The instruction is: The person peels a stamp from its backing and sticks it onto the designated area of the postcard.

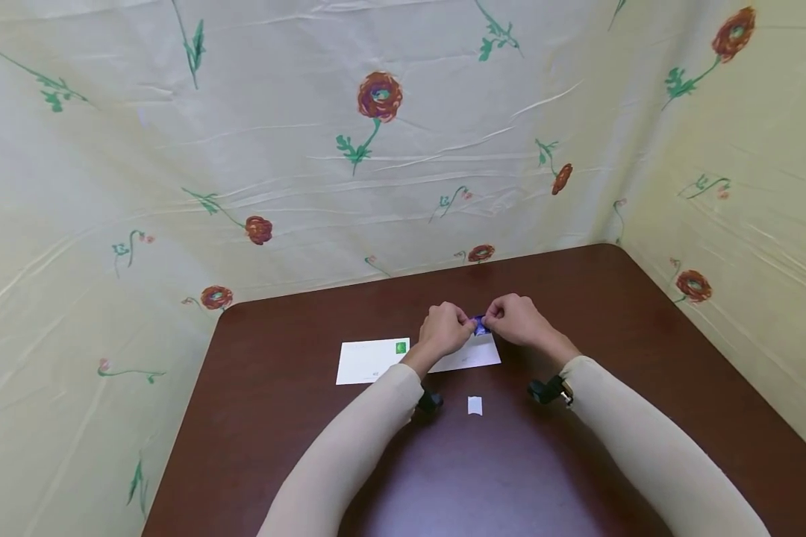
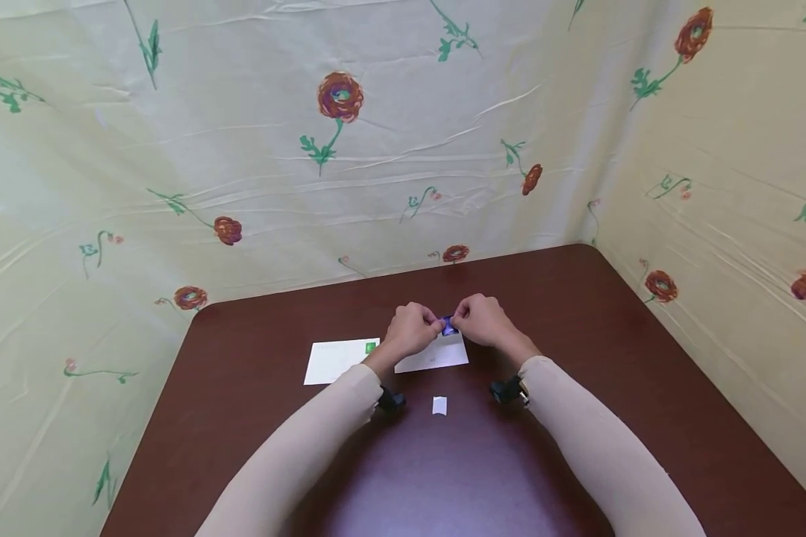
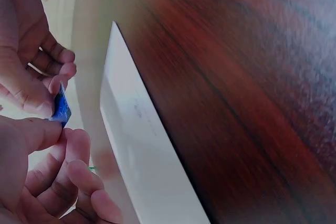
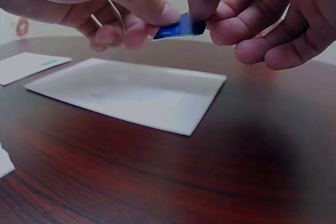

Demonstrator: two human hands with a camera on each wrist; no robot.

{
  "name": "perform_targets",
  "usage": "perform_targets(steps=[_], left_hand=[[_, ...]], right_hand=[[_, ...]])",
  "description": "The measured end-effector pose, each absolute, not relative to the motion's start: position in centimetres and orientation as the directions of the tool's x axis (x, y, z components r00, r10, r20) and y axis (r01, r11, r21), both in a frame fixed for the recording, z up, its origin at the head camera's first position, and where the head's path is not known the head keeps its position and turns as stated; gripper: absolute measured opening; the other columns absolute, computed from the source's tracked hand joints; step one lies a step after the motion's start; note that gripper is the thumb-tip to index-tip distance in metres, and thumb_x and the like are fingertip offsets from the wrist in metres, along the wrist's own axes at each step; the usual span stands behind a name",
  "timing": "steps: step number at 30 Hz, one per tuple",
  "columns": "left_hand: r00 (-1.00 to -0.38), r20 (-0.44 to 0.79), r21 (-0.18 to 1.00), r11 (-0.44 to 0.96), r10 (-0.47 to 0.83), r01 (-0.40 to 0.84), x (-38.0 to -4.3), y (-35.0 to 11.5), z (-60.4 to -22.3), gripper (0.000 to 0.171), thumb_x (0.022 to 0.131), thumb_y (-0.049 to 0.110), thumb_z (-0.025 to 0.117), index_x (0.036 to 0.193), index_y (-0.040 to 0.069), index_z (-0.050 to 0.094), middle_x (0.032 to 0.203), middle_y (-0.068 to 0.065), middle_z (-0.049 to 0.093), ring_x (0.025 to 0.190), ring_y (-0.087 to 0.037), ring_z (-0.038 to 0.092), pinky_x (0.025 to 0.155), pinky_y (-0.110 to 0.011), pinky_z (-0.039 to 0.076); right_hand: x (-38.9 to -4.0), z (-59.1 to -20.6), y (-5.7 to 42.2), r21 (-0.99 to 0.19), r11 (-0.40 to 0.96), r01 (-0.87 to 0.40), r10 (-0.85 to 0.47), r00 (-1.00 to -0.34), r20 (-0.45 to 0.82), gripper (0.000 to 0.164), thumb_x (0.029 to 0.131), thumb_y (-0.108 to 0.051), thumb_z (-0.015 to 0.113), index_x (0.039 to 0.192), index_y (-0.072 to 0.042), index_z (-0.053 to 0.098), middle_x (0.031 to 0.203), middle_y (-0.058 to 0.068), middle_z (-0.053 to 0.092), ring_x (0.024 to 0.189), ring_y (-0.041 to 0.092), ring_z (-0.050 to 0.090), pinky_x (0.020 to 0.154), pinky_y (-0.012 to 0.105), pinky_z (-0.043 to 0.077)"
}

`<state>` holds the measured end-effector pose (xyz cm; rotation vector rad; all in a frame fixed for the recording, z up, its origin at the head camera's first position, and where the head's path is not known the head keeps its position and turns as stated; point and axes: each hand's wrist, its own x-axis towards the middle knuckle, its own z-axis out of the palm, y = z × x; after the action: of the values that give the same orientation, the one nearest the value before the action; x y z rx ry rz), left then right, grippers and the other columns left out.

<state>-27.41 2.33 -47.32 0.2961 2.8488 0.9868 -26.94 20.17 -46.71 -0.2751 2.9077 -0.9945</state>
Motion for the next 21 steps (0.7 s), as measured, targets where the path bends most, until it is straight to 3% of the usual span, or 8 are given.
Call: perform_targets(steps=[5, 21], left_hand=[[-0.977, -0.063, 0.599, 0.791, 0.202, 0.125, -27.8, 2.5, -48.0, 0.029, 0.093, 0.033, 0.071, 0.069, 0.018, 0.073, 0.062, 0.002, 0.063, 0.057, -0.015, 0.055, 0.046, -0.028, 0.038], [-0.978, -0.102, 0.548, 0.831, 0.183, 0.098, -28.7, 2.8, -49.2, 0.029, 0.091, 0.037, 0.072, 0.069, 0.019, 0.072, 0.066, 0.004, 0.065, 0.062, -0.016, 0.058, 0.054, -0.031, 0.043]], right_hand=[[-27.4, -47.8, 20.3, -0.599, 0.787, -0.145, -0.200, -0.980, -0.026, 0.016, 0.092, -0.023, 0.069, 0.084, -0.011, 0.073, 0.076, 0.003, 0.067, 0.069, 0.020, 0.056, 0.061, 0.029, 0.047], [-28.1, -49.0, 20.3, -0.586, 0.805, -0.093, -0.165, -0.984, -0.072, 0.018, 0.091, -0.025, 0.069, 0.081, -0.011, 0.075, 0.077, 0.002, 0.069, 0.070, 0.019, 0.057, 0.061, 0.028, 0.045]])
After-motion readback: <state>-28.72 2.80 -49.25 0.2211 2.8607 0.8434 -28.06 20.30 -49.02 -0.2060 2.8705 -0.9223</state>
